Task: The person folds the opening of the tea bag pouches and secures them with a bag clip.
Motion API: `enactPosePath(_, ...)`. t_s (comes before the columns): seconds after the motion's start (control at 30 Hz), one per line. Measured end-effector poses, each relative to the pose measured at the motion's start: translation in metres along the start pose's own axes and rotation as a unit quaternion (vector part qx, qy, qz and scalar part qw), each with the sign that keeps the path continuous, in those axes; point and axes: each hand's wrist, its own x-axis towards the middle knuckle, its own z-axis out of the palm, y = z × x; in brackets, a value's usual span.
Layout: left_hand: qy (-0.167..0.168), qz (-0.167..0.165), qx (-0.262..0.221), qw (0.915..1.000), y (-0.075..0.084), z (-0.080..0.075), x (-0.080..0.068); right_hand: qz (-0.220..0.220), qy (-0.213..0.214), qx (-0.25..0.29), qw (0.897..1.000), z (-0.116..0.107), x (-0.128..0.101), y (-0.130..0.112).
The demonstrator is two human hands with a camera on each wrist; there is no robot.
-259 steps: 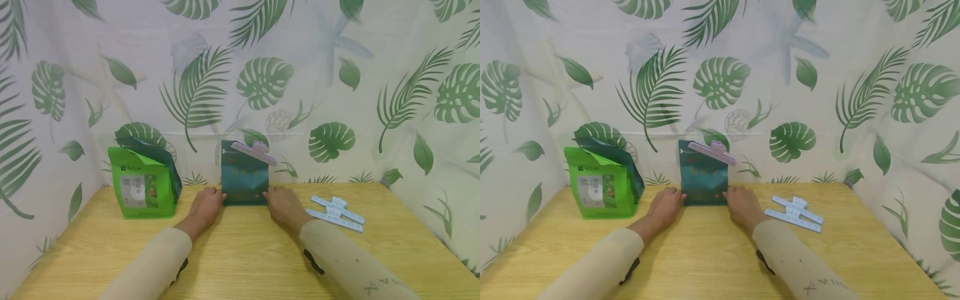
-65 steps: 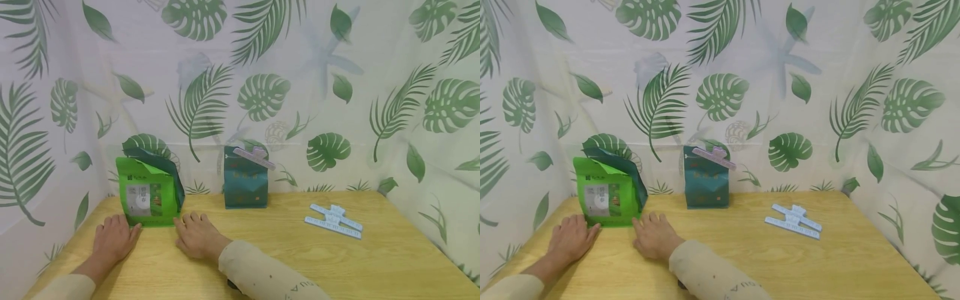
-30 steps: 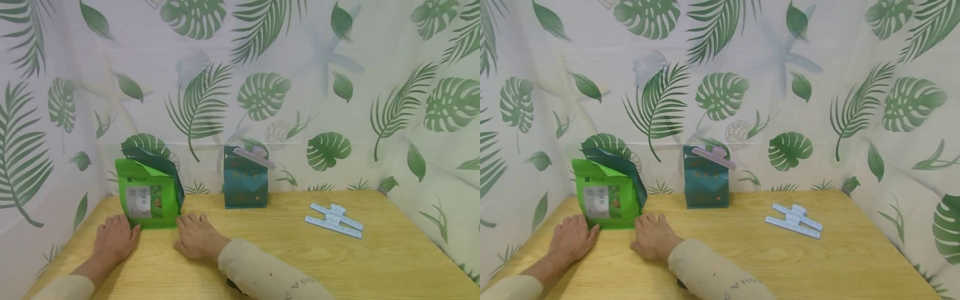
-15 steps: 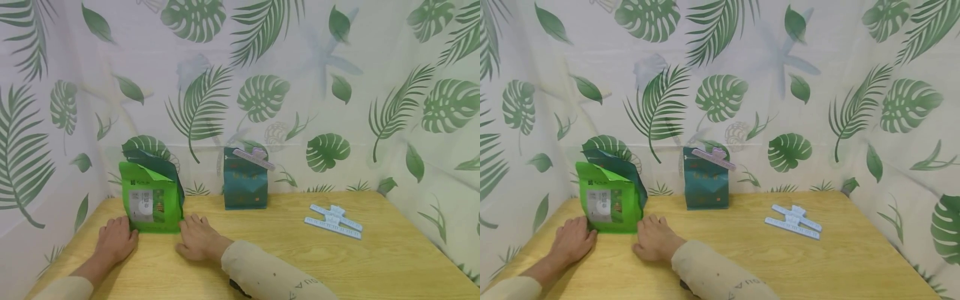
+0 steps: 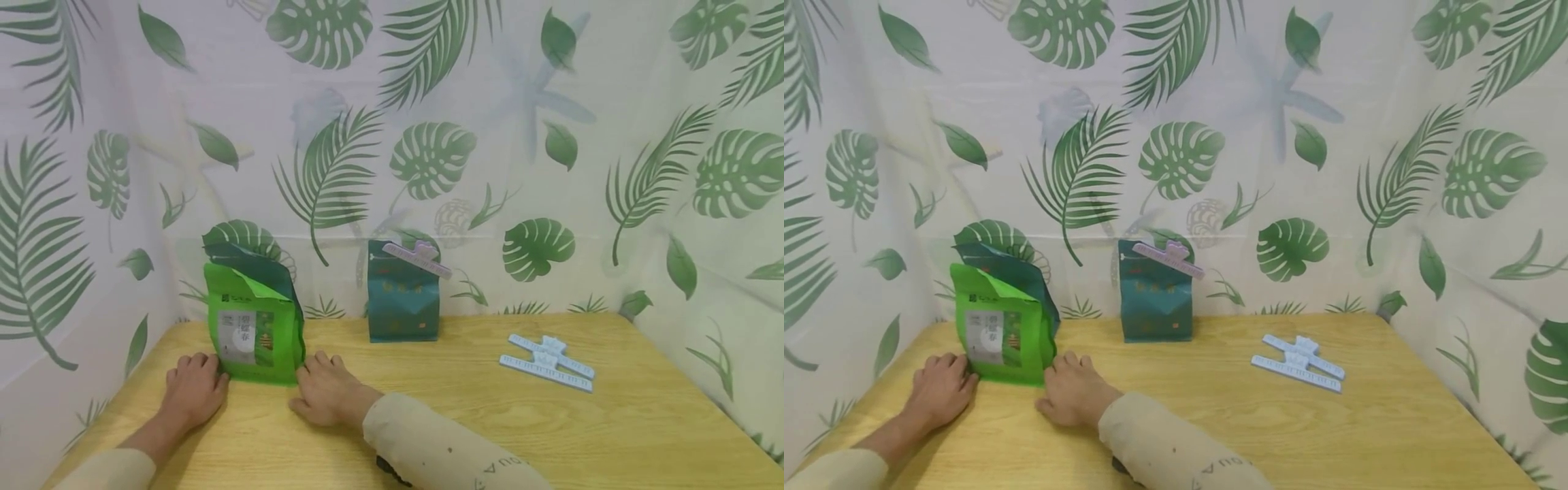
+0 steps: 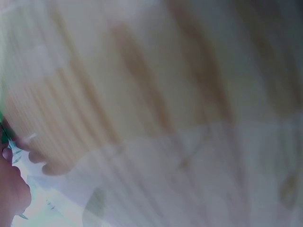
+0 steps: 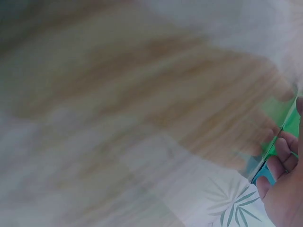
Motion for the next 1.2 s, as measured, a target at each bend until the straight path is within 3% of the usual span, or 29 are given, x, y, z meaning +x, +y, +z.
enactPosePath(0.23, 0.01, 0.012, 0.015, 0.9998, 0.003, -0.002, 0.001, 0.008, 0.021, 0.052, 0.998, 0.0, 0.002, 0.008)
enactPosePath(0.47, -0.004, 0.012, 0.011, 0.9999, 0.004, -0.005, -0.001, 0.026, 0.036, 0.11, 0.993, 0.0, 0.003, 0.011)
enactPosePath(0.67, -0.008, 0.014, -0.01, 0.9998, 0.004, -0.003, -0.001, 0.04, 0.032, 0.087, 0.995, 0.001, 0.003, 0.012)
enactPosePath(0.87, -0.02, 0.02, -0.027, 0.9992, 0.007, -0.003, 0.001, 0.067, -0.006, 0.048, 0.997, 0.001, 0.001, 0.01)
enactPosePath(1.2, -0.031, 0.021, -0.026, 0.9989, 0.013, -0.003, 0.004, 0.06, -0.021, -0.006, 0.998, 0.004, -0.001, 0.012)
